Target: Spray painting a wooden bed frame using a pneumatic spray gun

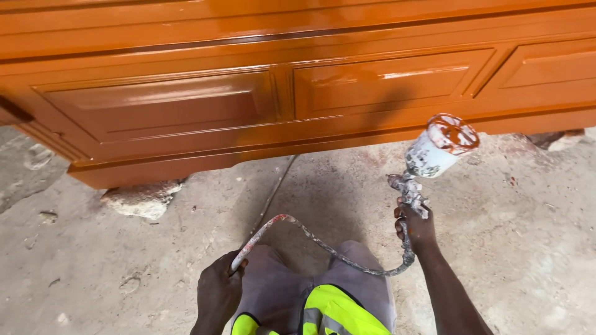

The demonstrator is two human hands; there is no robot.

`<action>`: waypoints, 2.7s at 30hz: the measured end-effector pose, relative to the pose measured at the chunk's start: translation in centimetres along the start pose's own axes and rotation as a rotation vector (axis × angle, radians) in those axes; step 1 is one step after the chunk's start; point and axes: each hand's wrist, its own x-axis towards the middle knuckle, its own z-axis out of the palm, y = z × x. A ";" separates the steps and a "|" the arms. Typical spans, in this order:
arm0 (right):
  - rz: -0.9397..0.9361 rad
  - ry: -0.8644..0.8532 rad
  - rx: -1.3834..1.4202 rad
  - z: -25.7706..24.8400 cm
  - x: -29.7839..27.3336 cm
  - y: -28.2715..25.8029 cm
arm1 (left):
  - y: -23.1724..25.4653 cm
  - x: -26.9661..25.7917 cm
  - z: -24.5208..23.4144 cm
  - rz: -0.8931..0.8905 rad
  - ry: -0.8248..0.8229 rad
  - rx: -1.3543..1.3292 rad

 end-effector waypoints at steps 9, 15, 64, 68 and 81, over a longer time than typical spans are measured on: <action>0.152 -0.048 -0.024 7.0 -2.1 0.5 | -0.5 -1.3 -2.5 -0.115 0.055 -0.042; 0.202 -0.099 -0.138 10.1 -3.8 0.8 | -2.7 -1.3 -2.8 -0.052 0.125 -0.074; -0.706 0.048 -1.159 27.0 -13.9 -1.7 | -5.3 7.8 -1.7 0.081 -0.026 -0.054; -0.503 -0.076 -1.129 25.8 -14.5 -1.0 | -6.9 8.3 -1.0 0.018 -0.006 -0.013; -0.027 -0.133 0.257 13.6 -8.6 -0.1 | -16.8 10.4 -4.3 -0.184 0.087 0.144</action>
